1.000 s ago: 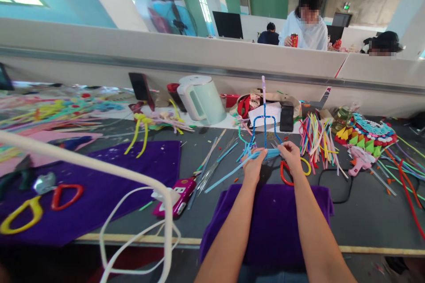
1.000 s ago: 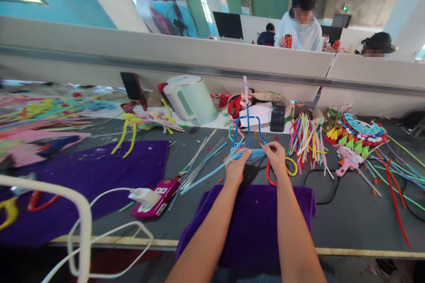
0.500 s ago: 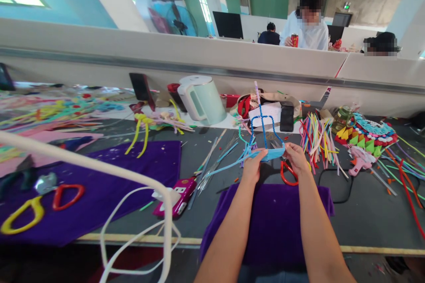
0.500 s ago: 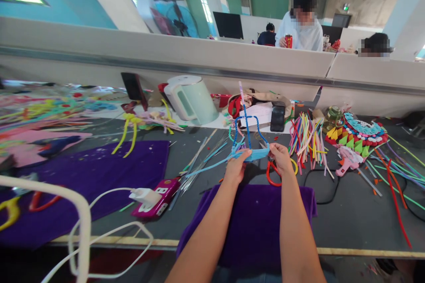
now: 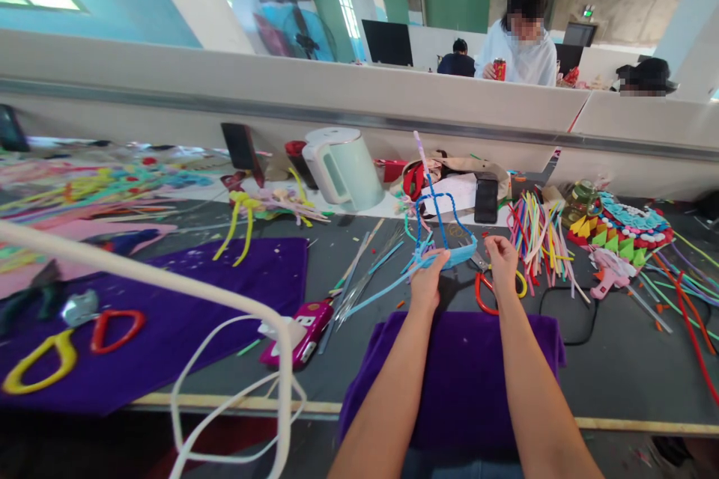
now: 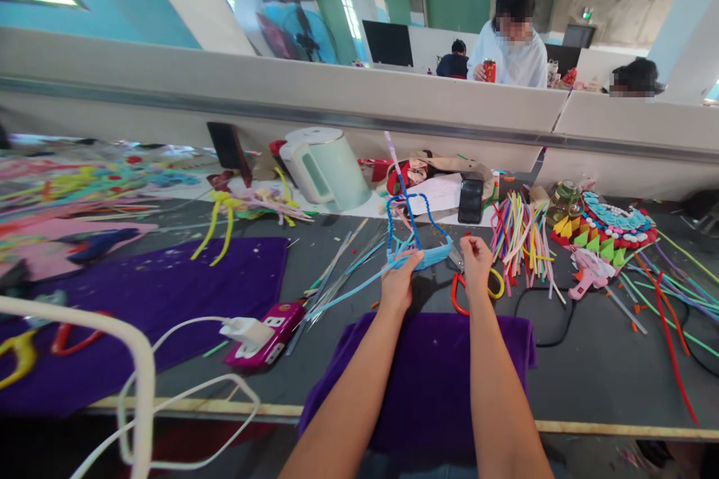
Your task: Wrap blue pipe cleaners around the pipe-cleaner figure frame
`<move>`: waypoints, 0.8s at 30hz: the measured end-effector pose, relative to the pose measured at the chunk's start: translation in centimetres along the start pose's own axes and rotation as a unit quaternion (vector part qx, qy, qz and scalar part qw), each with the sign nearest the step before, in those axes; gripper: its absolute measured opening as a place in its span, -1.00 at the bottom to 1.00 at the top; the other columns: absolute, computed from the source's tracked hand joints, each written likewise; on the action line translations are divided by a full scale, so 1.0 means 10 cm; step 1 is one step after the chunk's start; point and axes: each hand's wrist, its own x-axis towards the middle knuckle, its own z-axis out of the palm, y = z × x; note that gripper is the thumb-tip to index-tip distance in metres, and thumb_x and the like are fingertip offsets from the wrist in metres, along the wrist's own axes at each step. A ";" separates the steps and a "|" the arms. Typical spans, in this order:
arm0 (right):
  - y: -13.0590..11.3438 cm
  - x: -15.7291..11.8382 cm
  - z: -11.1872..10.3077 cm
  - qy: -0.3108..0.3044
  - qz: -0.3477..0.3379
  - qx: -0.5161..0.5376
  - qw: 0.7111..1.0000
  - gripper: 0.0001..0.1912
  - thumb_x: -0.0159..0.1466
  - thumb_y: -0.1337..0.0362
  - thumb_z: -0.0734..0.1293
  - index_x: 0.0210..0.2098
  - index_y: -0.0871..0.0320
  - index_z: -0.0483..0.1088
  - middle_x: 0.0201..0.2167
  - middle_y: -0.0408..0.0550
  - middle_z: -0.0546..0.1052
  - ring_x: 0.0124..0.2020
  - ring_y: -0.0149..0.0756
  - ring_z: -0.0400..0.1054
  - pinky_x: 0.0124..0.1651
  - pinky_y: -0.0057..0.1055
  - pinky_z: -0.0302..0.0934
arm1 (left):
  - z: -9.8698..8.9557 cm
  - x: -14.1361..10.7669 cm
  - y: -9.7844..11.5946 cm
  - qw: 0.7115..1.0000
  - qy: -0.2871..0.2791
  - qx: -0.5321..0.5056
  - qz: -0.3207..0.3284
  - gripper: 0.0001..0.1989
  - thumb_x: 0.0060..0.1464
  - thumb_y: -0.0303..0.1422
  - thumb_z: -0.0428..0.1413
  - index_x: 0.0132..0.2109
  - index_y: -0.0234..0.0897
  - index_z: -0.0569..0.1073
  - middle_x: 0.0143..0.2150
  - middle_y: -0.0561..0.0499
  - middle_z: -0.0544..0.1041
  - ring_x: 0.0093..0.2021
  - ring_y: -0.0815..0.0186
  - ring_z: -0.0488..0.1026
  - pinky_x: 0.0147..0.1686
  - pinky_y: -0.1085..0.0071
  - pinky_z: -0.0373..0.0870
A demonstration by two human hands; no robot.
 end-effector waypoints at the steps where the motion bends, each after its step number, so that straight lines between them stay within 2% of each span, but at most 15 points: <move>1: 0.00 0.00 0.00 -0.009 -0.018 -0.033 0.999 -0.76 0.14 0.10 0.31 -0.42 0.17 0.43 -0.48 -0.14 0.44 -0.43 -0.39 0.28 -0.32 -0.45 0.19 | 0.00 0.00 -0.01 1.000 -0.001 0.022 0.021 -0.75 -0.30 -0.26 0.32 -0.42 -0.31 0.53 -0.46 0.03 0.52 -0.40 0.30 0.46 -0.28 0.34 0.40; 4: 0.03 -0.02 0.00 -0.031 -0.042 -0.113 0.992 -0.76 0.13 0.11 0.32 -0.40 0.16 0.47 -0.46 -0.11 0.48 -0.39 -0.33 0.31 -0.26 -0.41 0.20 | 0.00 -0.01 0.00 0.995 -0.011 0.074 0.069 -0.80 -0.26 -0.25 0.29 -0.44 -0.28 0.55 -0.45 0.02 0.52 -0.34 0.25 0.47 -0.22 0.32 0.40; 7: 0.06 -0.04 -0.01 -0.033 -0.041 -0.150 0.987 -0.76 0.11 0.10 0.35 -0.38 0.16 0.48 -0.44 -0.09 0.48 -0.42 -0.33 0.31 -0.30 -0.42 0.20 | 0.00 -0.02 0.04 0.989 -0.034 0.106 0.097 -0.83 -0.24 -0.26 0.29 -0.48 -0.26 0.55 -0.44 0.00 0.53 -0.32 0.22 0.47 -0.20 0.29 0.40; 13: 0.10 0.01 -0.07 -0.046 -0.045 -0.173 0.983 -0.77 0.12 0.11 0.33 -0.41 0.16 0.47 -0.48 -0.11 0.48 -0.46 -0.36 0.29 -0.33 -0.44 0.18 | -0.03 -0.01 0.03 0.986 -0.094 0.108 0.085 -0.84 -0.24 -0.27 0.30 -0.47 -0.26 0.56 -0.44 -0.01 0.53 -0.33 0.22 0.45 -0.23 0.29 0.39; 17: 0.06 0.05 -0.09 -0.081 -0.002 -0.123 0.989 -0.78 0.08 0.13 0.36 -0.47 0.18 0.44 -0.56 -0.16 0.44 -0.50 -0.40 0.26 -0.38 -0.47 0.15 | -0.05 0.01 -0.02 0.993 -0.098 0.068 0.022 -0.79 -0.27 -0.27 0.32 -0.45 -0.29 0.56 -0.44 0.02 0.52 -0.35 0.29 0.44 -0.25 0.37 0.38; 20: 0.00 0.04 -0.10 -0.122 0.071 -0.013 0.990 -0.78 0.06 0.13 0.38 -0.49 0.19 0.43 -0.61 -0.21 0.37 -0.56 -0.46 0.20 -0.43 -0.51 0.13 | -0.04 0.02 -0.02 0.994 -0.089 -0.002 -0.067 -0.76 -0.33 -0.31 0.35 -0.43 -0.31 0.55 -0.49 0.05 0.51 -0.44 0.36 0.43 -0.36 0.43 0.37; 24: -0.10 -0.02 -0.07 -0.193 0.186 0.169 0.948 -0.78 0.03 0.15 0.44 -0.47 0.17 0.41 -0.58 -0.21 0.38 -0.53 -0.48 0.23 -0.41 -0.53 0.18 | -0.02 0.03 0.03 0.978 -0.085 -0.086 -0.168 -0.70 -0.41 -0.35 0.37 -0.42 -0.34 0.52 -0.54 0.06 0.51 -0.53 0.40 0.41 -0.48 0.48 0.34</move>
